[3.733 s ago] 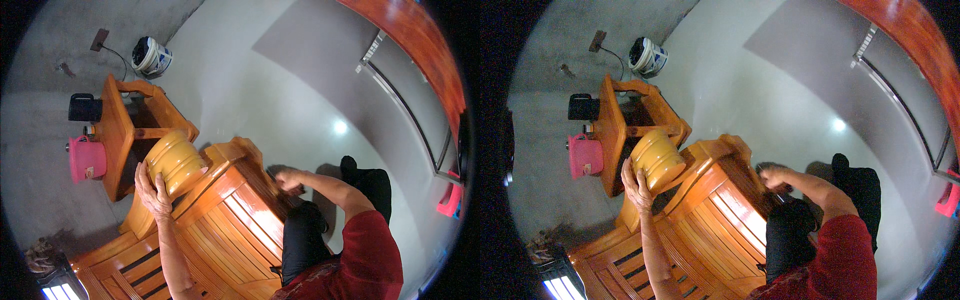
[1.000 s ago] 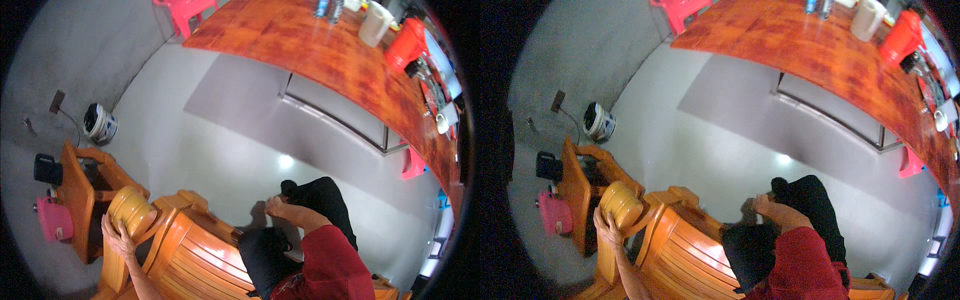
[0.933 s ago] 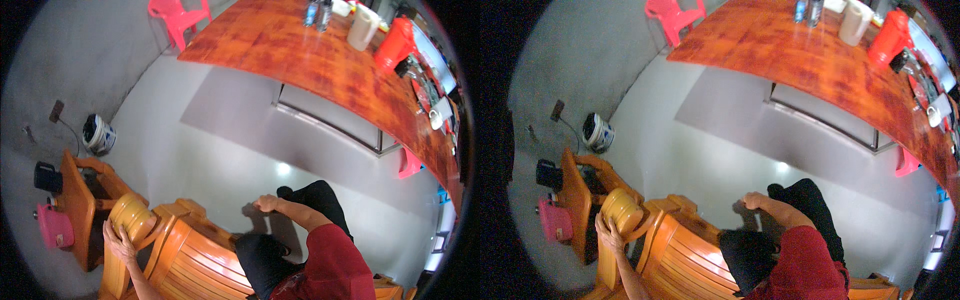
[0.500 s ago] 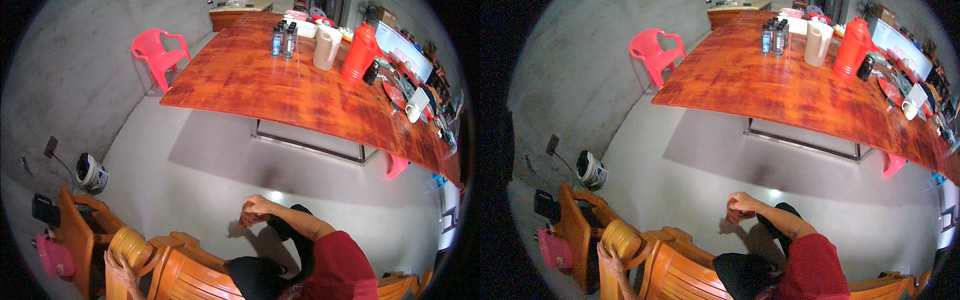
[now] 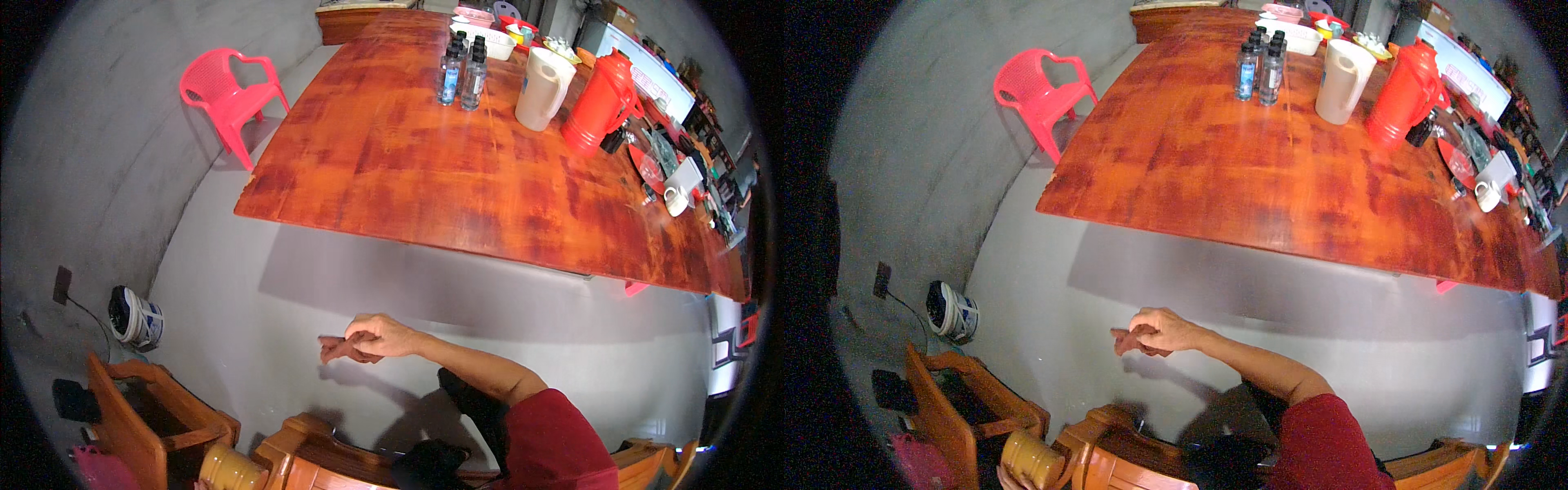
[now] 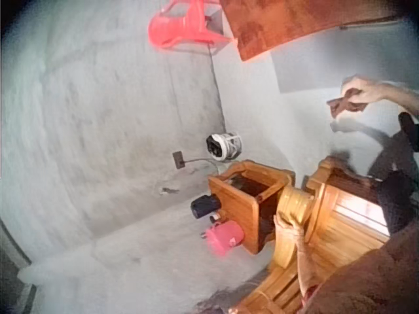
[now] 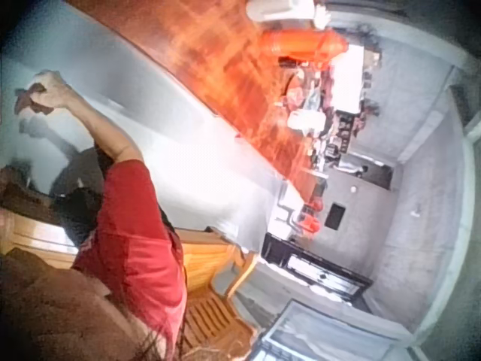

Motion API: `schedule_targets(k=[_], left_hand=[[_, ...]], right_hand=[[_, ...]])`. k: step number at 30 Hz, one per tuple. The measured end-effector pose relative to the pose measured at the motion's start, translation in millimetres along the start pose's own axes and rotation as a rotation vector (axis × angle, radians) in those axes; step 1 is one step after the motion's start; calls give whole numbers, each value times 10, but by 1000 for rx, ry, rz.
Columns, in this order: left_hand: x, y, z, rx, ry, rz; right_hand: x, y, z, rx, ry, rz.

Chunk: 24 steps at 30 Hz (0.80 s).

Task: The person wipes a wooden chair, a pink plastic chair, a wooden table, and a small side table using a cloth. They dip the cloth into a red basin of water and wring it out before continuing to wipe the surfaces.

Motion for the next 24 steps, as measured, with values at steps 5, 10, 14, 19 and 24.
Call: schedule_targets(k=[5, 10, 14, 19, 24], left_hand=[[-72, 411, 328, -85, 51, 218], [-2, 615, 507, 15, -59, 144], [-37, 1026, 486, 59, -181, 50], [-200, 1613, 137, 100, -553, -122], [-416, 1930, -463, 286, -1088, -341]], right_hand=[[1170, -784, -509, -78, 167, 368], [2455, -835, -837, 60, 717, 554], [2997, -256, -1146, -420, 997, -723], [2577, -61, -1053, -502, 851, -1151], [2385, -52, -677, -422, 747, -1134]])
Point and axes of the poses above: each hand's wrist, its own z-axis towards the middle knuckle, its own x-axis out of the back of the hand, y = z × x, the point moved 7 cm from there along z, towards the middle knuckle, and after that the axes turned 6 degrees about -y, right-handed, at the moved point
